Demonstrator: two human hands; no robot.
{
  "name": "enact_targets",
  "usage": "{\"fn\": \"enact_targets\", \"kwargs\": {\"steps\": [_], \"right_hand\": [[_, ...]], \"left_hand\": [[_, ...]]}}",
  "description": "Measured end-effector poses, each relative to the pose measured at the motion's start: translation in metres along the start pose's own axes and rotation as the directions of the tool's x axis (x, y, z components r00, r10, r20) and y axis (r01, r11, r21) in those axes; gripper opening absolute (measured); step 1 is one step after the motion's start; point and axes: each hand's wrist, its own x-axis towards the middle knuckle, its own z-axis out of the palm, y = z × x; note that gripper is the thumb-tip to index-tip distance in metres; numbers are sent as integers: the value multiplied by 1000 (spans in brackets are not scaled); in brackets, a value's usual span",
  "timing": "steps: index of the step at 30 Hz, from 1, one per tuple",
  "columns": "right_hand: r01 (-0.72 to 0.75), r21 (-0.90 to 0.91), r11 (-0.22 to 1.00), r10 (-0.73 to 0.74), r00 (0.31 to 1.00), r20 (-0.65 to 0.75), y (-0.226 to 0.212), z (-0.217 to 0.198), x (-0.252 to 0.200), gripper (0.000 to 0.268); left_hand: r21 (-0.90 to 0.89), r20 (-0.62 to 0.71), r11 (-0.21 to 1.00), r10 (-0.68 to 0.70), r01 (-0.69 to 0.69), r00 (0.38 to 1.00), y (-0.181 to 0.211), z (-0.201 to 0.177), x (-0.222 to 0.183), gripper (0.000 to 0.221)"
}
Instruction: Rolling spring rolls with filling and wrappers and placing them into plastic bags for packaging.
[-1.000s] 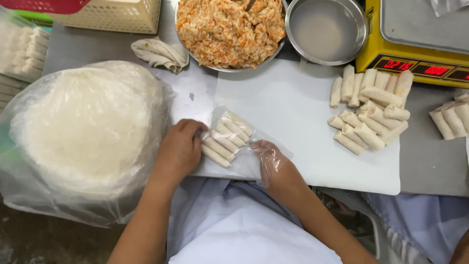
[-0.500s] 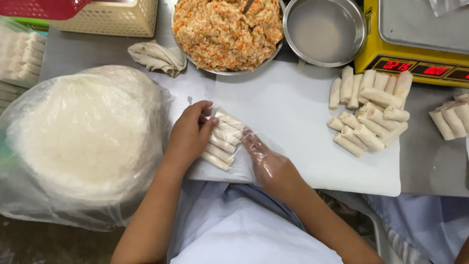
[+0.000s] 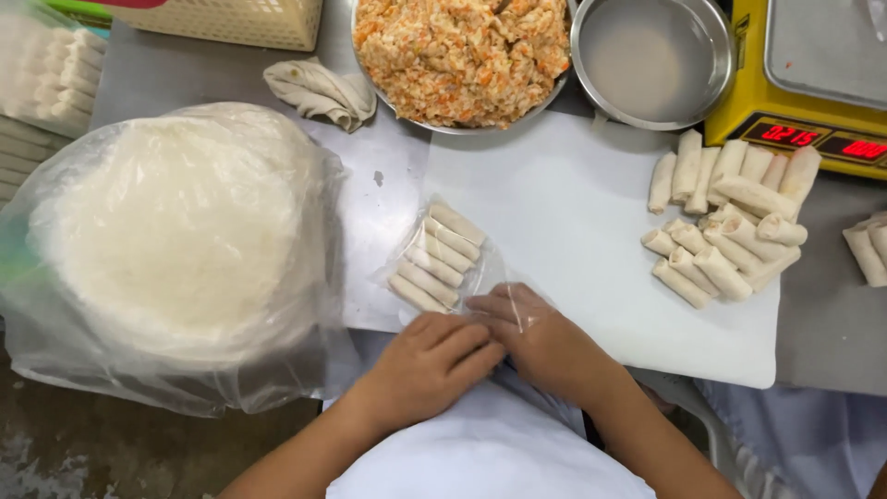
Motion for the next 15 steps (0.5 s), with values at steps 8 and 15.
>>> {"fn": "enact_targets", "kwargs": {"steps": [8,15], "right_hand": [[379,-175,909,-401,909,-112,1,-2,12,26],[285,-126,950,-267,953,146,-1,-2,19,32]], "left_hand": [[-25,-118,1000,8,-11,993,7,15,-1,7],[-148,-140,985,65,-86,988,9,22,0,10]]}}
